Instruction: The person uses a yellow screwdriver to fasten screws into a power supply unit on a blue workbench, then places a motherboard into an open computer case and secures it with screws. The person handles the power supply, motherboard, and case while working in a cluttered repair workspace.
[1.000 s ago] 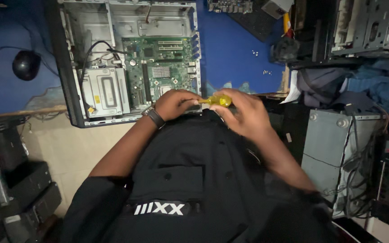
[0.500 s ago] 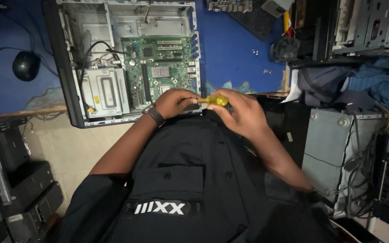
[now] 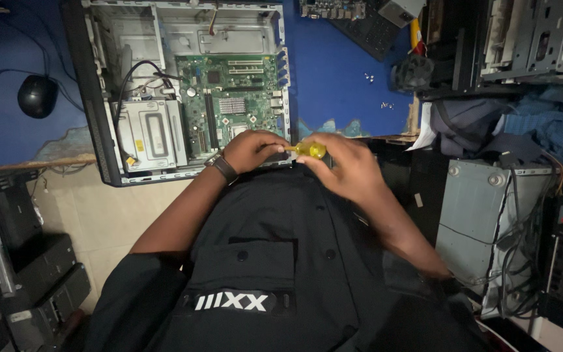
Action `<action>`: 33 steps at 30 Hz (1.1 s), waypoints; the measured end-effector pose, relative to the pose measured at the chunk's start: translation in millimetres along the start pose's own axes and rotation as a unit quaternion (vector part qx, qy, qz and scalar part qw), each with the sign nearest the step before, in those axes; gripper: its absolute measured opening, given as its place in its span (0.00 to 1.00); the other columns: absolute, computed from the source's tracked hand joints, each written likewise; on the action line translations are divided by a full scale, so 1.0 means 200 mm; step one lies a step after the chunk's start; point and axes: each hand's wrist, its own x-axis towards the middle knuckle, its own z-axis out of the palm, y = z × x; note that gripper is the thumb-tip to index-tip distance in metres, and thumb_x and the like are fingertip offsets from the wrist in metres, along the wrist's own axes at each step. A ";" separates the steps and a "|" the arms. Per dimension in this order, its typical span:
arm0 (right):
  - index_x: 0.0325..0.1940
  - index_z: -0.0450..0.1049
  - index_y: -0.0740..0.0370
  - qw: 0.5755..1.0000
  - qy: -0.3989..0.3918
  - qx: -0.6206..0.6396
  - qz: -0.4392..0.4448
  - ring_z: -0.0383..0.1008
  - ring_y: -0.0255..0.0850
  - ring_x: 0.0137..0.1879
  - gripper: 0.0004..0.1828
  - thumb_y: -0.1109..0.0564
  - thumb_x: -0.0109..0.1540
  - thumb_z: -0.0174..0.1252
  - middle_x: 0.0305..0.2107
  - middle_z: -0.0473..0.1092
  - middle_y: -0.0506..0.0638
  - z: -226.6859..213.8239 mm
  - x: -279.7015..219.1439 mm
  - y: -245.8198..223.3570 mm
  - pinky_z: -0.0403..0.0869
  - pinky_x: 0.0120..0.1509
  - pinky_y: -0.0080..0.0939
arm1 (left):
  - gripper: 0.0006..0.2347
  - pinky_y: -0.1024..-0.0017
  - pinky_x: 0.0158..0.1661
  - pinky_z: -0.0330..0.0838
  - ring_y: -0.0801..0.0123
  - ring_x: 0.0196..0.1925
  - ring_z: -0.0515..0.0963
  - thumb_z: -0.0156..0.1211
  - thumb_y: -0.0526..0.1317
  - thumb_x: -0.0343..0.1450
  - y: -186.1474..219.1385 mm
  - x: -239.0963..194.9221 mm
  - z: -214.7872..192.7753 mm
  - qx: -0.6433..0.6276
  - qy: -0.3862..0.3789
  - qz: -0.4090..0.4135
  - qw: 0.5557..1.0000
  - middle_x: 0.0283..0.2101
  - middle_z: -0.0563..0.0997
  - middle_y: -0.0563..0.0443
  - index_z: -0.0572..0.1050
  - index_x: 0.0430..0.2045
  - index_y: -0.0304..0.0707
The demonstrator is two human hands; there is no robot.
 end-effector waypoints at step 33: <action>0.48 0.76 0.63 0.976 -0.022 -0.183 -0.117 0.79 0.53 0.42 0.13 0.55 0.63 0.61 0.40 0.75 0.57 -0.14 0.12 -0.34 0.77 0.44 0.48 | 0.13 0.61 0.46 0.78 0.53 0.46 0.84 0.64 0.34 0.69 0.13 -0.04 -0.05 0.098 0.028 0.140 0.985 0.45 0.84 0.43 0.82 0.48 0.39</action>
